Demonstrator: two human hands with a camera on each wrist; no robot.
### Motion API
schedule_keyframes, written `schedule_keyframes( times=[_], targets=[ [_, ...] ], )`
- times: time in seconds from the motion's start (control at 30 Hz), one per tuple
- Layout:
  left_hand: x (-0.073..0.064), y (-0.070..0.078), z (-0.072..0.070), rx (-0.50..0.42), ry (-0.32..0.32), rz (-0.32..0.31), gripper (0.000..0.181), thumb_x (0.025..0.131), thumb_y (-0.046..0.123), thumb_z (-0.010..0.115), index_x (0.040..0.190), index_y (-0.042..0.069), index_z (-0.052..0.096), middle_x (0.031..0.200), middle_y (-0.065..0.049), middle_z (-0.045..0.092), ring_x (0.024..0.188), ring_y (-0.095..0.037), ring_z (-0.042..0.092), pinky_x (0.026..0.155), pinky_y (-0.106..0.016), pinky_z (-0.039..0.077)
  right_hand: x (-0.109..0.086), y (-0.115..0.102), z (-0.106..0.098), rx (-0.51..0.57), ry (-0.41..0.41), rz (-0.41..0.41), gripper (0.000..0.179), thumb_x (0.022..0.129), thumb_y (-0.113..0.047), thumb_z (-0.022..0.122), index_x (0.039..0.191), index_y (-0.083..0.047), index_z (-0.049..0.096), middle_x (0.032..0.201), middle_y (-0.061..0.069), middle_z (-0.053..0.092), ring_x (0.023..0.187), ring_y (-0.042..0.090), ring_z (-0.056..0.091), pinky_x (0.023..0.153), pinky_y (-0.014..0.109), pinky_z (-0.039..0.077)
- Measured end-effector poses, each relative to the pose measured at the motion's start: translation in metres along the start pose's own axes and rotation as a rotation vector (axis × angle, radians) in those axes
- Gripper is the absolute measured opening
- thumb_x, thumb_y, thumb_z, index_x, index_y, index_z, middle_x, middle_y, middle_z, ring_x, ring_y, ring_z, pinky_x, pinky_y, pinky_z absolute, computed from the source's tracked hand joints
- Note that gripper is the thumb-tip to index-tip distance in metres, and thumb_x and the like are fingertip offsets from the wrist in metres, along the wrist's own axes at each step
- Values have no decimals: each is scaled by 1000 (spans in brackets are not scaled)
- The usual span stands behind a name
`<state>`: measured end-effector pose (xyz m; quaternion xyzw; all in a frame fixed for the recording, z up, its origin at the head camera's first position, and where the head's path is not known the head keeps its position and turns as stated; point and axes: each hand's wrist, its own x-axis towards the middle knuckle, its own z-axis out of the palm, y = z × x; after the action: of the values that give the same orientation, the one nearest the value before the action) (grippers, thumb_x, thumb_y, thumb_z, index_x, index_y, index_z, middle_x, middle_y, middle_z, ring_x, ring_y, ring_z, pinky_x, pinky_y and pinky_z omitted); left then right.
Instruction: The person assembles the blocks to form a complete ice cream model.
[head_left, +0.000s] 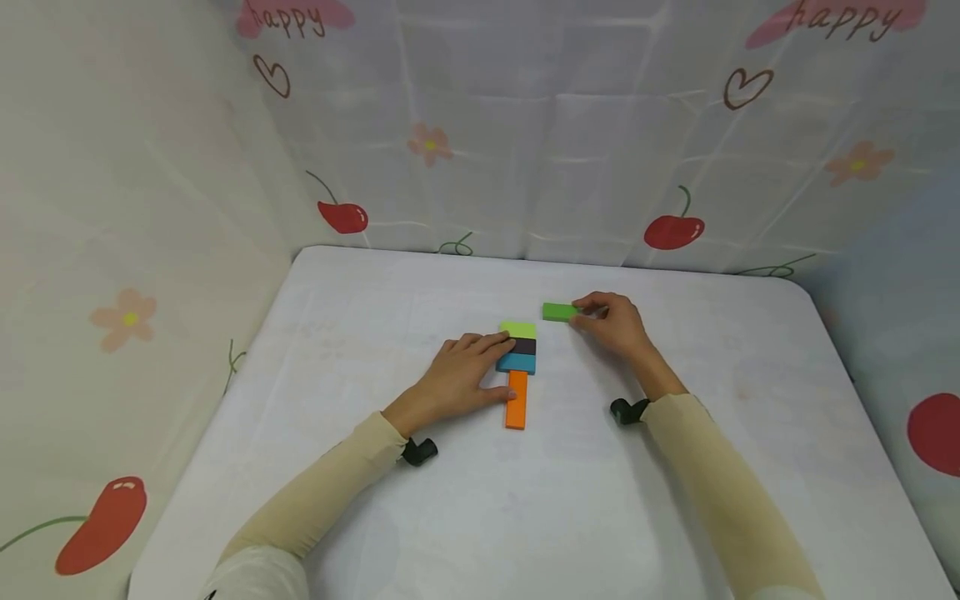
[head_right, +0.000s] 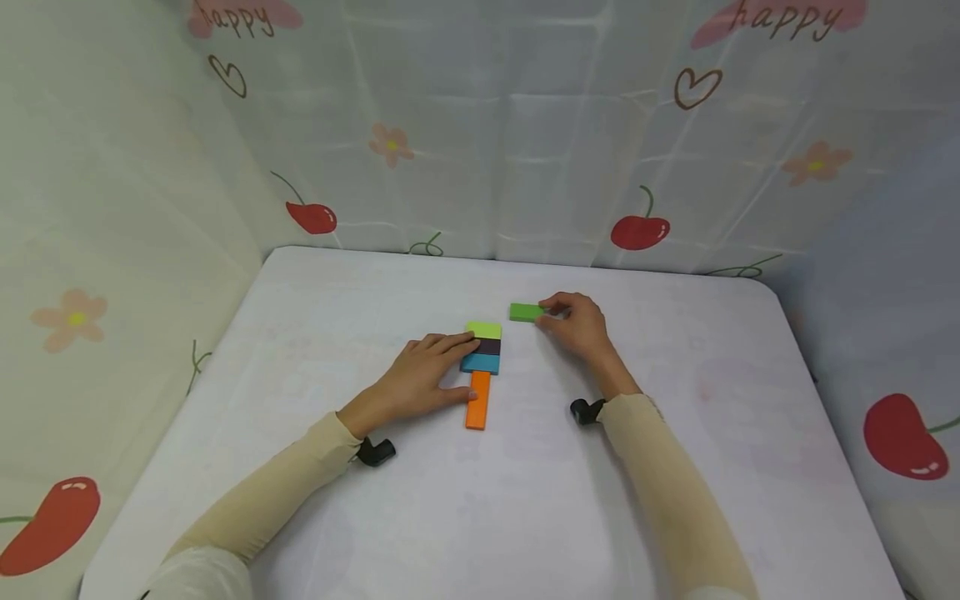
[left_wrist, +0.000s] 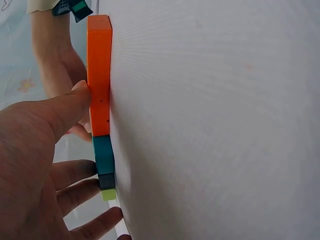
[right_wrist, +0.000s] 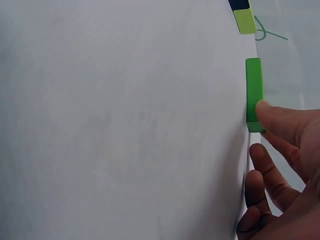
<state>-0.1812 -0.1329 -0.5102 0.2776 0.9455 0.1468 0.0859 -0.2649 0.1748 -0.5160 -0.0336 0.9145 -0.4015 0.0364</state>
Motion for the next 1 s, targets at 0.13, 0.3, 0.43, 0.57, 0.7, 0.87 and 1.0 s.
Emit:
schedule_keyframes(
  times=[0.13, 0.3, 0.43, 0.57, 0.7, 0.87, 1.0],
  targets=[
    [0, -1, 0, 3, -3, -2, 88, 97, 72, 65, 168, 27, 39, 177, 5, 36, 155, -26, 43, 120, -54, 41, 1, -5, 5, 0, -4, -10, 31, 97, -18, 80, 126, -8, 79, 119, 20, 76, 103, 31, 62, 89, 35, 47],
    [0, -1, 1, 3, 4, 3, 88, 97, 72, 65, 168, 27, 40, 176, 5, 37, 154, -26, 43, 120, -54, 41, 2, -11, 14, 5, -12, -31, 30, 97, -18, 81, 125, -9, 80, 111, 18, 77, 95, 28, 61, 85, 32, 47],
    [-1, -2, 1, 3, 12, 6, 88, 97, 72, 65, 168, 26, 40, 176, 4, 37, 154, -26, 43, 120, -54, 41, 2, -19, 19, -13, -21, -44, 31, 97, -20, 81, 126, -10, 79, 109, 16, 78, 93, 27, 63, 82, 32, 48],
    [-1, -2, 0, 0, 14, 6, 88, 97, 71, 65, 168, 26, 40, 176, 4, 37, 154, -26, 43, 120, -54, 41, 2, -26, 23, -24, -33, -46, 31, 98, -21, 81, 127, -10, 79, 109, 14, 79, 94, 27, 65, 82, 32, 49],
    [-2, -2, 0, 2, 15, 9, 88, 97, 71, 65, 168, 26, 39, 176, 4, 37, 154, -26, 44, 120, -53, 41, 4, -27, 27, -30, -37, -48, 32, 99, -22, 80, 128, -11, 79, 110, 14, 79, 97, 27, 68, 85, 31, 50],
    [-1, -3, 1, 9, 17, 10, 88, 97, 72, 65, 169, 27, 38, 176, 5, 36, 153, -25, 44, 120, -53, 41, 5, -27, 32, -24, -36, -71, 33, 100, -24, 79, 130, -11, 78, 111, 14, 79, 99, 28, 69, 87, 34, 52],
    [0, -3, 2, 4, 12, 11, 88, 97, 72, 64, 169, 27, 38, 177, 6, 35, 154, -24, 43, 120, -52, 41, 5, -29, 36, -41, -35, -89, 33, 101, -28, 77, 130, -12, 78, 113, 13, 79, 101, 29, 68, 91, 39, 52]
  ],
)
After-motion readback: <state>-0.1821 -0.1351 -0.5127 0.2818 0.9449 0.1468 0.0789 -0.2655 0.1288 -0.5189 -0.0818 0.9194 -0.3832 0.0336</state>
